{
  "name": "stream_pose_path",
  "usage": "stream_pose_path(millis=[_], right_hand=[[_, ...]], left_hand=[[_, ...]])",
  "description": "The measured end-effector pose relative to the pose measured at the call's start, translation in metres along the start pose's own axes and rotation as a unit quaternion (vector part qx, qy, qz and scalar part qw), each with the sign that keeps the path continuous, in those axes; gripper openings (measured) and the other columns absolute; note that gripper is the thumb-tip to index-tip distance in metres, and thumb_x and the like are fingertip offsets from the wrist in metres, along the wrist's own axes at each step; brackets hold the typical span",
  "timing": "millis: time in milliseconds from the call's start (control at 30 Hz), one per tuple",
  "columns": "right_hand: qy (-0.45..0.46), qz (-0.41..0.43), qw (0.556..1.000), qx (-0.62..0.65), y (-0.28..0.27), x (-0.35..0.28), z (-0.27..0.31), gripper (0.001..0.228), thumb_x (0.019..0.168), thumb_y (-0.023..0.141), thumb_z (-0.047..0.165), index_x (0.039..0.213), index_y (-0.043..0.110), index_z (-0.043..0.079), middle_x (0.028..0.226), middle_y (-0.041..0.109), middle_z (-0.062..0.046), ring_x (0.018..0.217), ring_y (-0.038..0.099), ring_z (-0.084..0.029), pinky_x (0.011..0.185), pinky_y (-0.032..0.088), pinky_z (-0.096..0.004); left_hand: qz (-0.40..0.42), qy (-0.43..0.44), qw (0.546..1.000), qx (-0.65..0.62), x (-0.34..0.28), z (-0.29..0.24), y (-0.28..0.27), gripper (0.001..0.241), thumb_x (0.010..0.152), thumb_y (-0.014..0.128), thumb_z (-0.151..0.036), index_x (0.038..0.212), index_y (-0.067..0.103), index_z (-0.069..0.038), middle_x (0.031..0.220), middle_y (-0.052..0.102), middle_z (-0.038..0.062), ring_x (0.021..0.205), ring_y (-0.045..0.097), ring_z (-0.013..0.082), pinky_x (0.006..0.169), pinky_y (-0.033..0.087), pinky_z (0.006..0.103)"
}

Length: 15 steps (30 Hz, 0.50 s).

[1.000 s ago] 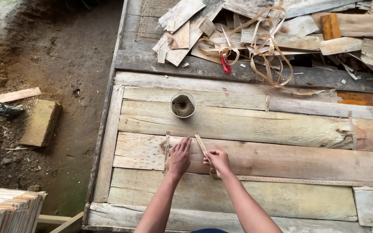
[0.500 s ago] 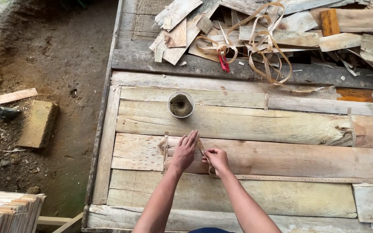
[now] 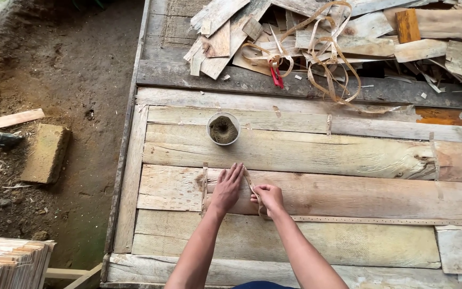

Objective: Applying glue to the edges of thin wood strips and joining them together to form a larger panel.

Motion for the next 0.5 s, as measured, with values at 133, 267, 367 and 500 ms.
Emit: stream_pose_path(millis=[133, 267, 367, 500], right_hand=[[-0.001, -0.001, 1.000, 0.008, -0.0001, 0.0029, -0.0007, 0.023, 0.085, 0.073, 0.003, 0.101, 0.071, -0.013, 0.099, 0.072, -0.031, 0.076, 0.077, -0.035, 0.063, 0.068, -0.037], [-0.002, 0.004, 1.000, 0.006, 0.0027, 0.0047, 0.0002, 0.026, 0.085, 0.072, 0.003, 0.103, 0.070, -0.014, 0.096, 0.072, -0.029, 0.074, 0.077, -0.033, 0.063, 0.068, -0.034], [-0.005, 0.006, 1.000, -0.001, 0.0026, 0.0014, 0.0020, 0.026, 0.084, 0.072, 0.002, 0.104, 0.069, -0.015, 0.096, 0.071, -0.029, 0.073, 0.077, -0.032, 0.063, 0.068, -0.034], [-0.012, 0.000, 1.000, -0.022, 0.0010, 0.0017, 0.0059, 0.026, 0.083, 0.074, 0.004, 0.103, 0.072, -0.013, 0.093, 0.072, -0.029, 0.071, 0.077, -0.032, 0.061, 0.068, -0.035]], left_hand=[[0.020, 0.001, 1.000, -0.007, -0.0008, -0.0013, -0.0018, 0.081, 0.080, 0.049, -0.004, 0.159, 0.033, -0.012, 0.167, 0.028, 0.004, 0.155, 0.023, 0.0212, 0.119, 0.025, 0.0489], [0.033, -0.005, 0.999, -0.012, 0.0027, 0.0013, -0.0064, 0.079, 0.080, 0.047, -0.003, 0.158, 0.035, -0.013, 0.167, 0.029, 0.003, 0.155, 0.022, 0.0207, 0.120, 0.024, 0.0494], [0.051, -0.006, 0.999, -0.006, 0.0022, 0.0016, -0.0025, 0.077, 0.082, 0.046, -0.006, 0.158, 0.034, -0.014, 0.167, 0.028, 0.001, 0.156, 0.020, 0.0208, 0.121, 0.022, 0.0517], [0.059, 0.009, 0.998, 0.022, 0.0060, -0.0020, -0.0085, 0.075, 0.082, 0.045, -0.006, 0.157, 0.036, -0.012, 0.167, 0.028, 0.001, 0.155, 0.022, 0.0189, 0.121, 0.023, 0.0504]])
Point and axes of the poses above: each hand's wrist, its own x-axis towards the middle knuckle, its own y-axis out of the palm, z = x × y, the point moved 9 cm from there along x, towards the middle knuckle
